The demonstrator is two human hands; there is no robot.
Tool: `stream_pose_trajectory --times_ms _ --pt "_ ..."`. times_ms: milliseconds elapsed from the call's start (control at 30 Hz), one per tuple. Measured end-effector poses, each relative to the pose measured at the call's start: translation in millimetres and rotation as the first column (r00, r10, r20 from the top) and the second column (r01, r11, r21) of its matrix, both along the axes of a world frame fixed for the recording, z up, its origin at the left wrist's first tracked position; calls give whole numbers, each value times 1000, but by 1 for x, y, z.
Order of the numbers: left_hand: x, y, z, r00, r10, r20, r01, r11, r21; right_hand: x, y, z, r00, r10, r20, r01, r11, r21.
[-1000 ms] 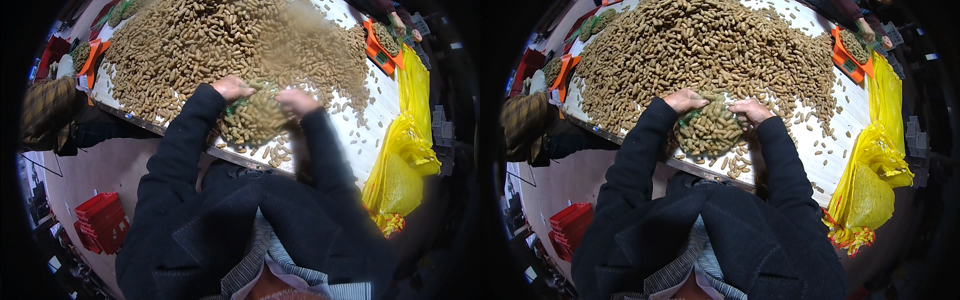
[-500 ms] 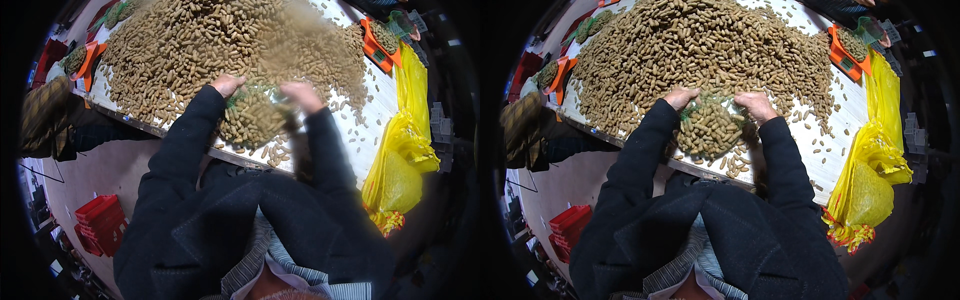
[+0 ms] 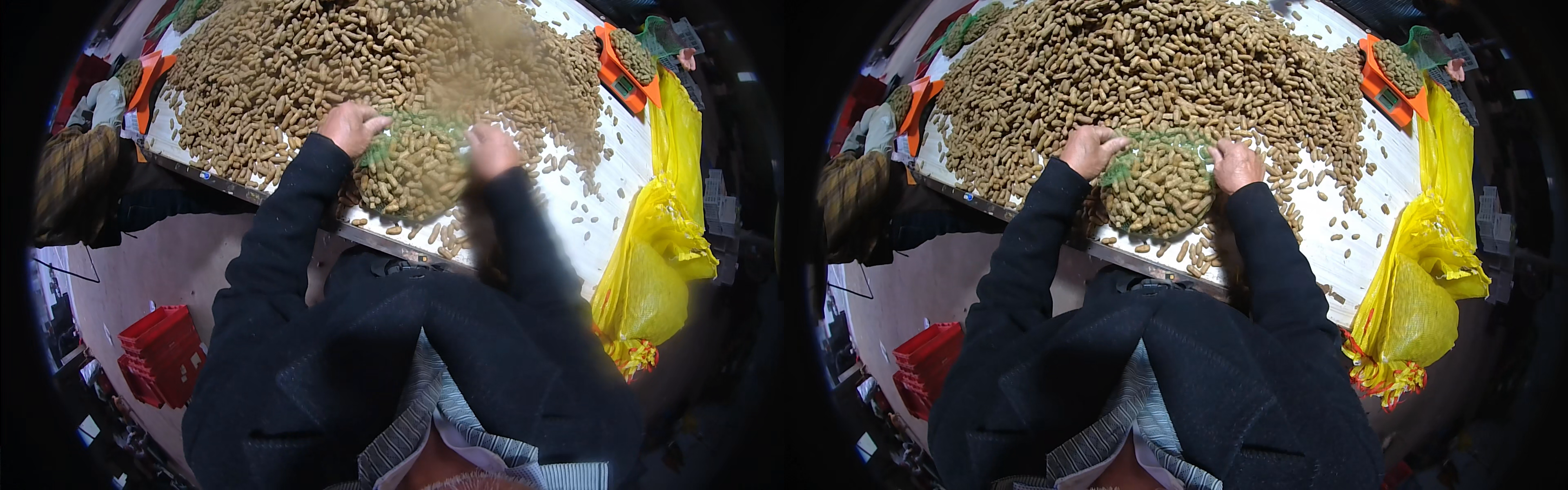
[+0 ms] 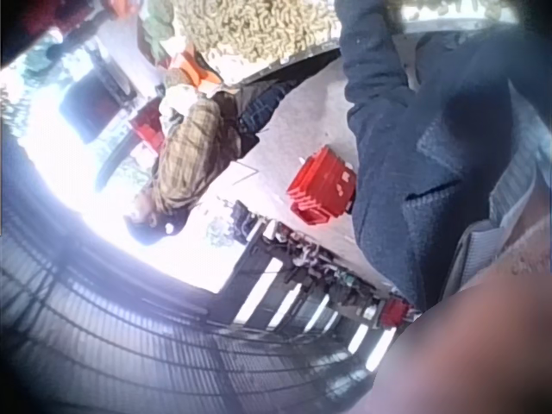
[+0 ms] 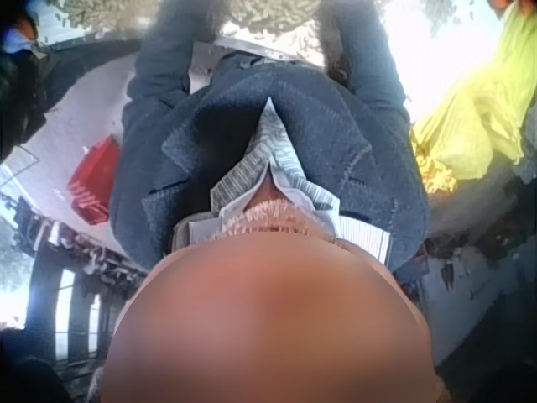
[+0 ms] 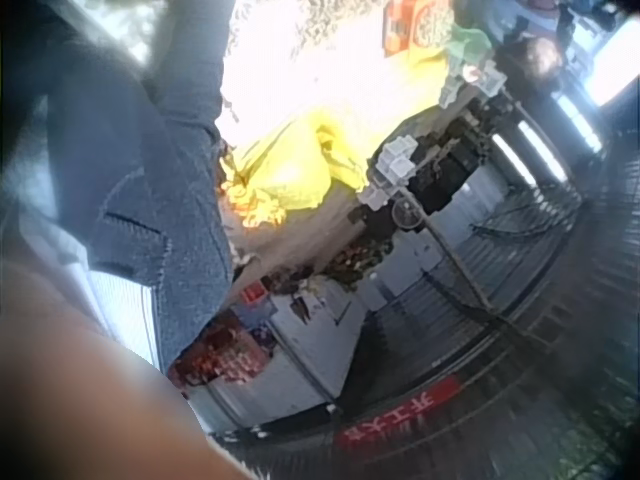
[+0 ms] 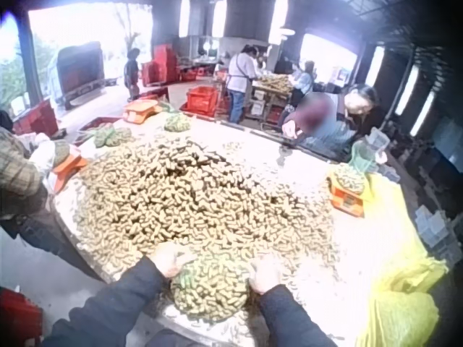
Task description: The person scoops in-shell peanuts from a large pile on a table into a yellow mesh bag, gathers the bag opening, and ties it closed with green twine. They then adjust their jacket and strap, and at the end lift the filled mesh bag off the table.
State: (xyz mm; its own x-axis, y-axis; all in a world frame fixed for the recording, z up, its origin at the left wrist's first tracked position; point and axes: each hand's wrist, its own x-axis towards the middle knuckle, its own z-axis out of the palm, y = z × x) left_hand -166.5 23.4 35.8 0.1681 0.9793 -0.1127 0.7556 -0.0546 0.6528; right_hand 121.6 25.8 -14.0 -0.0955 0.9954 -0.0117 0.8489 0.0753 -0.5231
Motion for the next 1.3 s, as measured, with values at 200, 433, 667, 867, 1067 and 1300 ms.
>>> stream_pose_trajectory --times_ms 200,433,667,867,1067,1300 --pt "30 -15 -17 918 -93 385 171 970 -172 -10 -5 35 533 -415 -737 -103 833 -544" --pt "71 -7 -21 929 -234 287 291 940 -178 -37 -3 62 455 -215 -864 -278 888 -367" --pt "59 3 -7 852 -56 521 303 864 -403 -31 4 66 832 173 -526 -37 965 259" --pt "15 -13 38 665 86 742 253 908 -333 26 -6 50 701 -191 -687 208 976 -59" --pt "-33 -36 100 301 254 919 -27 966 -258 62 -52 -13 785 -301 -542 261 953 -150" --pt "-96 -15 108 255 321 912 -466 867 -175 77 -63 -53 655 -494 -572 349 869 -351"
